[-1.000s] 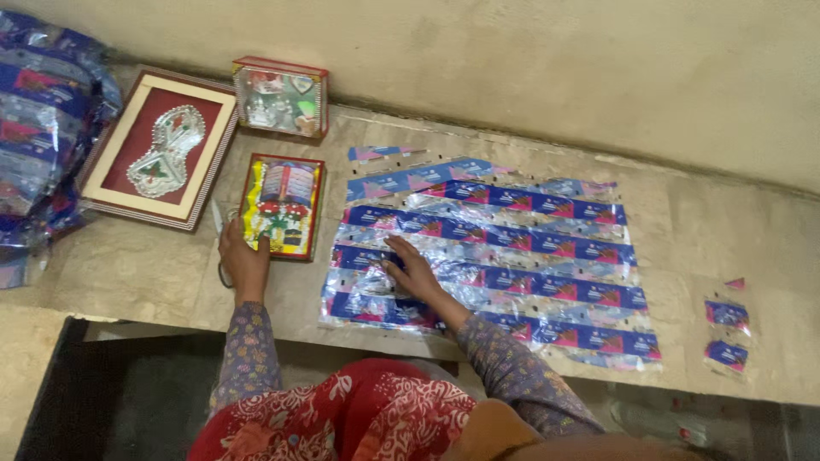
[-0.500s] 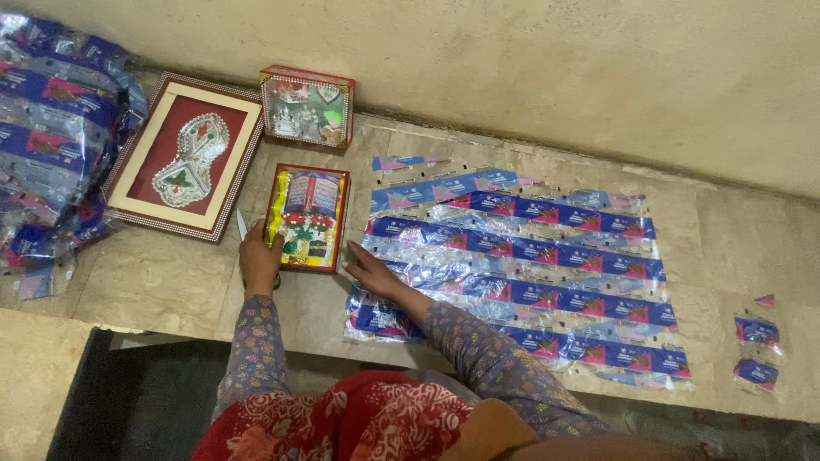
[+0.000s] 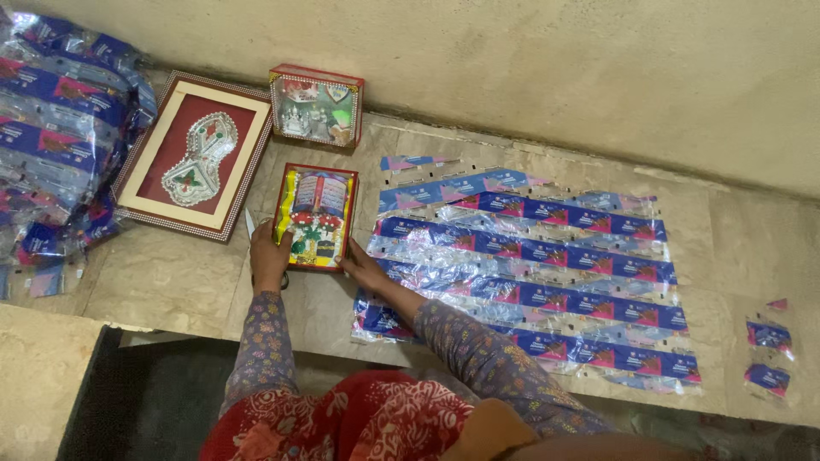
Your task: The person lays out a sheet of patterned wrapping paper on a table, places a rectangular box on it, and folds the paper around the box. They then pick up a roll of tape and prepare to secure the wrapped package.
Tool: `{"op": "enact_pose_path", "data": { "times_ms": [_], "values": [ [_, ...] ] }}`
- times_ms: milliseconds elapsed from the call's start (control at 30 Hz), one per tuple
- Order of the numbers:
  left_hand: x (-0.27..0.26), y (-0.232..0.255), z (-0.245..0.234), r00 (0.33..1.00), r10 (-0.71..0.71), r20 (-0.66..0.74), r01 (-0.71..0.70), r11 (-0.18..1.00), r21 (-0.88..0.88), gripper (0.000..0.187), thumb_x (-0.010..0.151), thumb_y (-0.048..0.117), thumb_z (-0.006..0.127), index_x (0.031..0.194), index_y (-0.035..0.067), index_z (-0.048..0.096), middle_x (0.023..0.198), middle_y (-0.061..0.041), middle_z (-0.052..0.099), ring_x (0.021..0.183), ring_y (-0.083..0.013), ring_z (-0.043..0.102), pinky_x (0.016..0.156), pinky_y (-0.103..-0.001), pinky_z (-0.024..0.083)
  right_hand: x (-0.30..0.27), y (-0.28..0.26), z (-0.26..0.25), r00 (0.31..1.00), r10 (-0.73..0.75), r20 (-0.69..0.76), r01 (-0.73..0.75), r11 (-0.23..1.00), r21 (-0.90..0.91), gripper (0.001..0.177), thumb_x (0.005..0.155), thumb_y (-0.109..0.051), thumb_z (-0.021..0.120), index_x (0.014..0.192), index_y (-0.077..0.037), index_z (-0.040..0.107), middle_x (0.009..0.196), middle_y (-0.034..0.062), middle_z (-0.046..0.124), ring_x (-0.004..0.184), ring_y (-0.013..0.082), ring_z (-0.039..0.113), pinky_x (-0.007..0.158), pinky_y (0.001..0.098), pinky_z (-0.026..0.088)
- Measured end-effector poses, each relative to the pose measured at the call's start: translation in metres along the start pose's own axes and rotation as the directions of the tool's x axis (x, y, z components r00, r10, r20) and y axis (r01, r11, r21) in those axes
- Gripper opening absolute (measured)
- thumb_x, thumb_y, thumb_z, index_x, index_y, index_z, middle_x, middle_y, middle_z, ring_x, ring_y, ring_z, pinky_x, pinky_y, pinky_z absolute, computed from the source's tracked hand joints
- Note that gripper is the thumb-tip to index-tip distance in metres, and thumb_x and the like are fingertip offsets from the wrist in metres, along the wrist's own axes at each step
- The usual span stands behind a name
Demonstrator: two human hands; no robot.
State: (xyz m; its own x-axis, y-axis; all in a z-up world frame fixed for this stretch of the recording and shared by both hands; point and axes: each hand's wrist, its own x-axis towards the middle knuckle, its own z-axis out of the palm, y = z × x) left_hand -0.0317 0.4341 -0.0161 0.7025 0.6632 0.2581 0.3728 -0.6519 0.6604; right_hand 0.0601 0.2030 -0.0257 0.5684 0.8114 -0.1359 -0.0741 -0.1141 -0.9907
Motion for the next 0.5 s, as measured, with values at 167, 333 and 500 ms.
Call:
{"op": "enact_pose_path", "data": {
  "times_ms": [167, 333, 500],
  "values": [
    [0.0, -0.001, 0.003, 0.995, -0.101, 0.021, 0.101, 0.995, 0.0, 0.064, 0.09, 0.038, 0.076, 0.135, -0.005, 0.063, 0.138, -0.028, 0.059, 0.128, -0.0416, 0.056, 0.108, -0.044, 0.045, -0.001, -0.003, 0.001, 0.999, -0.015, 0.047, 0.009, 0.993, 0.117, 0.086, 0.101, -0.025, 0.06, 0.165, -0.002, 0.006, 0.16, 0.0197, 0.039, 0.145, 0.0269, 0.04, 0.118, 0.0365, 0.035],
    [-0.002, 0.015, -0.008, 0.99, -0.134, 0.051, 0.135, 0.991, -0.023, 0.065, 0.089, 0.042, 0.077, 0.134, -0.003, 0.064, 0.138, -0.027, 0.06, 0.128, -0.0399, 0.056, 0.108, -0.043, 0.045, 0.004, -0.004, 0.002, 0.997, 0.032, 0.072, -0.049, 0.968, 0.248, 0.088, 0.097, -0.015, 0.059, 0.166, -0.008, 0.005, 0.153, 0.0149, 0.046, 0.133, 0.0244, 0.049, 0.107, 0.0374, 0.044],
    [-0.006, 0.034, -0.026, 0.999, -0.026, 0.045, 0.03, 0.995, -0.096, 0.055, 0.091, 0.038, 0.075, 0.134, 0.003, 0.069, 0.137, -0.02, 0.065, 0.133, -0.0364, 0.056, 0.111, -0.042, 0.045, 0.0, 0.0, -0.003, 0.999, 0.023, 0.039, -0.034, 0.958, 0.286, 0.088, 0.091, -0.007, 0.059, 0.165, -0.004, 0.012, 0.156, 0.0139, 0.045, 0.139, 0.0236, 0.046, 0.114, 0.0336, 0.04]
  ]
}}
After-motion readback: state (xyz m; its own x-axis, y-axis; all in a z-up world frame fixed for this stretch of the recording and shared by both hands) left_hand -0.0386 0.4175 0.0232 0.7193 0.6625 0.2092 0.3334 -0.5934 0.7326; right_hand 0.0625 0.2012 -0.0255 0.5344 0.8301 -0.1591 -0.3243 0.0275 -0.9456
